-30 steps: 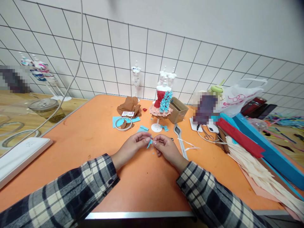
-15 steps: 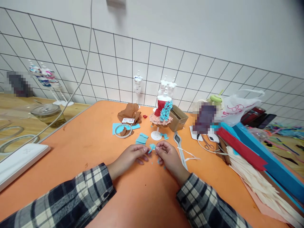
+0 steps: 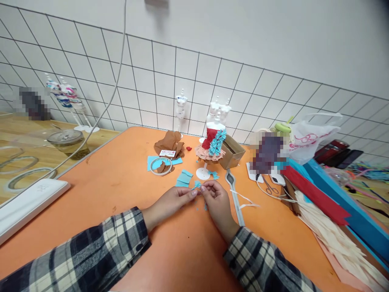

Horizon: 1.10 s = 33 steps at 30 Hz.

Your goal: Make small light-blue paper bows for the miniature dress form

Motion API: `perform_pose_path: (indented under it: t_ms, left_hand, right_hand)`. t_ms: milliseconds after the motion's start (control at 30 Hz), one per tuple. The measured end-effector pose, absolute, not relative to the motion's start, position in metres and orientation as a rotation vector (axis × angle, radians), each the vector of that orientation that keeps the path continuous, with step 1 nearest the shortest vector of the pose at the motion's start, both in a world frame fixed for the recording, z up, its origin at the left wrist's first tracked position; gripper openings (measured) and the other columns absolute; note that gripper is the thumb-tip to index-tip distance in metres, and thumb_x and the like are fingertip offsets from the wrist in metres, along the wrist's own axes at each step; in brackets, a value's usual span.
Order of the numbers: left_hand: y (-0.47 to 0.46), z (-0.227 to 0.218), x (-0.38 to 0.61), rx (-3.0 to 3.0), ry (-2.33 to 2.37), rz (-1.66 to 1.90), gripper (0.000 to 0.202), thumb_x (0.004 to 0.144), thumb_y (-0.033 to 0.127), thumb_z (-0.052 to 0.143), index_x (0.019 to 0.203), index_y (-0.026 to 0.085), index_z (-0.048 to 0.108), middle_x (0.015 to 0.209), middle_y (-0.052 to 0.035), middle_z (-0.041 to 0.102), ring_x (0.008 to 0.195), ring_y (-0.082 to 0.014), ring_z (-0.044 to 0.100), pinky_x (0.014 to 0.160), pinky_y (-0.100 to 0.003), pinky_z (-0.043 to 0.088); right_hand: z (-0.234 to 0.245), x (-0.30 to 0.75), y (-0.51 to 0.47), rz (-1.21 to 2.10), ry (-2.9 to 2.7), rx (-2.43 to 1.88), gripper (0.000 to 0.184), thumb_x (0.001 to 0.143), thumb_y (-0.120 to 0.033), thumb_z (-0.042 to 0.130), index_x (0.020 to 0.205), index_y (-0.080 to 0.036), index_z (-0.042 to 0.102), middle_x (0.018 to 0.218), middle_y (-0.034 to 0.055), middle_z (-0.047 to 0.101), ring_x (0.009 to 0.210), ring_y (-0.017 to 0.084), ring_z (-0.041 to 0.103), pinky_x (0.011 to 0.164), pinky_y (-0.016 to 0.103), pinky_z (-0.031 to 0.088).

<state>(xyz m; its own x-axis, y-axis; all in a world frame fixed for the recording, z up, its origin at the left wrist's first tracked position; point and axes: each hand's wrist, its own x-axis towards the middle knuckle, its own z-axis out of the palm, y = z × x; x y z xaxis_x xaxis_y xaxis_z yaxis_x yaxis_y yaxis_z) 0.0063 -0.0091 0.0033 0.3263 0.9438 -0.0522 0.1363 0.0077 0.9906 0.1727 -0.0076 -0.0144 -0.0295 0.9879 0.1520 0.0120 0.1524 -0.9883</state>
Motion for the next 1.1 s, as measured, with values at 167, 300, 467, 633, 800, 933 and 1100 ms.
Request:
perform_pose_path:
  t_ms: [167, 300, 467, 633, 800, 933, 1100]
  left_hand:
    - [-0.007, 0.003, 0.007, 1.13, 1.111, 0.998, 0.035, 0.075, 0.047, 0.07, 0.092, 0.017, 0.073, 0.096, -0.0072, 0.071, 0.088, -0.02, 0.06, 0.072, -0.026, 0.043]
    - [-0.007, 0.003, 0.007, 1.13, 1.123, 1.016, 0.03, 0.073, 0.045, 0.072, 0.083, 0.016, 0.072, 0.086, -0.0046, 0.071, 0.08, -0.0175, 0.06, 0.071, -0.026, 0.044]
    - [-0.004, -0.004, 0.007, 1.377, 1.134, 0.947, 0.032, 0.073, 0.047, 0.07, 0.084, 0.017, 0.074, 0.089, -0.0065, 0.074, 0.084, -0.022, 0.064, 0.077, -0.031, 0.047]
    - [-0.002, -0.008, 0.007, 1.469, 1.156, 0.97, 0.028, 0.074, 0.045, 0.069, 0.082, 0.018, 0.074, 0.089, -0.0067, 0.075, 0.087, -0.0237, 0.066, 0.08, -0.032, 0.049]
    - [-0.002, -0.003, 0.008, 1.372, 1.163, 1.061, 0.033, 0.071, 0.042, 0.073, 0.094, 0.017, 0.072, 0.096, -0.0074, 0.074, 0.091, -0.0229, 0.065, 0.085, -0.033, 0.048]
    - [-0.003, -0.001, 0.012, 1.276, 1.085, 1.031, 0.041, 0.07, 0.043, 0.075, 0.1, 0.015, 0.069, 0.096, -0.0074, 0.072, 0.092, -0.0222, 0.065, 0.083, -0.032, 0.048]
    - [-0.003, -0.005, 0.012, 1.288, 1.142, 1.02, 0.032, 0.073, 0.045, 0.072, 0.084, 0.015, 0.072, 0.087, -0.0053, 0.073, 0.085, -0.0212, 0.063, 0.079, -0.03, 0.045]
  right_hand:
    - [-0.017, 0.168, -0.01, 1.125, -1.416, -1.116, 0.019, 0.078, -0.039, 0.062, 0.079, -0.021, 0.057, 0.066, -0.0013, 0.055, 0.054, 0.012, 0.047, 0.049, 0.024, 0.039]
    - [-0.016, 0.172, -0.01, 1.179, -1.442, -1.124, 0.019, 0.079, -0.039, 0.061, 0.085, -0.021, 0.057, 0.071, -0.0011, 0.056, 0.053, 0.011, 0.048, 0.047, 0.023, 0.04]
    - [-0.013, 0.179, -0.005, 1.266, -1.416, -1.22, 0.029, 0.081, -0.047, 0.056, 0.087, -0.019, 0.061, 0.066, -0.0009, 0.054, 0.052, 0.012, 0.049, 0.043, 0.023, 0.039]
    - [-0.011, 0.178, -0.004, 1.148, -1.442, -1.258, 0.023, 0.072, -0.041, 0.067, 0.074, -0.019, 0.063, 0.06, -0.0012, 0.055, 0.051, 0.012, 0.047, 0.047, 0.024, 0.039]
    - [-0.013, 0.179, -0.003, 1.226, -1.32, -1.231, 0.026, 0.072, -0.045, 0.067, 0.076, -0.02, 0.061, 0.062, -0.0018, 0.054, 0.047, 0.01, 0.041, 0.042, 0.024, 0.036]
    - [-0.016, 0.179, -0.002, 1.194, -1.278, -1.183, 0.027, 0.073, -0.045, 0.067, 0.079, -0.019, 0.061, 0.063, -0.0024, 0.054, 0.046, 0.009, 0.04, 0.041, 0.023, 0.035]
    - [-0.016, 0.176, -0.006, 1.185, -1.324, -1.16, 0.025, 0.076, -0.043, 0.065, 0.082, -0.019, 0.06, 0.058, -0.004, 0.049, 0.046, 0.01, 0.042, 0.043, 0.023, 0.036]
